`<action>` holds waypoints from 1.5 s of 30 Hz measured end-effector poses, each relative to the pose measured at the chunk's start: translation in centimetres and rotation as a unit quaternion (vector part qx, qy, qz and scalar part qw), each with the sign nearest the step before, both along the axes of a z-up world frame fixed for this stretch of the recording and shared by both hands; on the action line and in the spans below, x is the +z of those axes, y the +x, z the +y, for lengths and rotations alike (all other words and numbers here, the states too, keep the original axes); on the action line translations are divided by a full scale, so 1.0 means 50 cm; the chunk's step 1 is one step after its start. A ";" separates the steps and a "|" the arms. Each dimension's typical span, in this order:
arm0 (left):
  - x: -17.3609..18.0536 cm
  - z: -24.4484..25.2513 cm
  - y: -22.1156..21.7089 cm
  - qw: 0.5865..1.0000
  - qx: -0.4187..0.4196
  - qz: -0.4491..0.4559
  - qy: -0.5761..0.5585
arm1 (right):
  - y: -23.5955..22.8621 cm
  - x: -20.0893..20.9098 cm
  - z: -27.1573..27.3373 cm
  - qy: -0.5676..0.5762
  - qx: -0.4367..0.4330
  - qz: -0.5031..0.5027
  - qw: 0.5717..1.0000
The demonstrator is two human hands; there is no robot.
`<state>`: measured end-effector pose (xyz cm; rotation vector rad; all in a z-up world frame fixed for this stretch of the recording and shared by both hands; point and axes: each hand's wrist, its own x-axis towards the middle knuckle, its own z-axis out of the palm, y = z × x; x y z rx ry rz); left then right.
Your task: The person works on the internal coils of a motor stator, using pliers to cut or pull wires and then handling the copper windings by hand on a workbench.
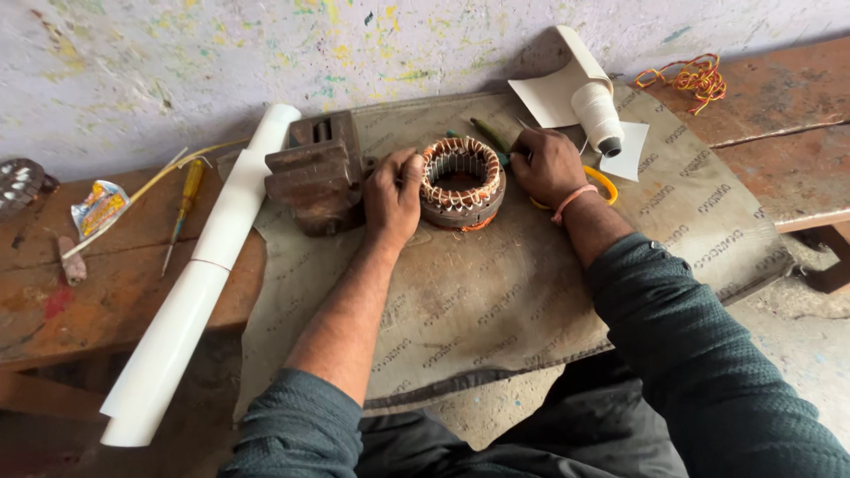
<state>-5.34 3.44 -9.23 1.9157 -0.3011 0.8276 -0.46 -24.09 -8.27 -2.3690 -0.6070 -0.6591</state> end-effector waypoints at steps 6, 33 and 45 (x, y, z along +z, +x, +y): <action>0.031 -0.004 -0.026 0.998 -0.024 -0.039 0.045 | -0.001 0.006 0.001 0.010 0.001 -0.011 1.000; 0.012 0.000 0.016 0.999 -0.040 0.013 0.017 | 0.026 0.014 0.017 -0.012 -0.045 0.009 0.999; 0.026 0.006 0.021 0.998 -0.063 -0.025 -0.018 | 0.032 0.027 0.007 0.029 0.004 -0.040 0.999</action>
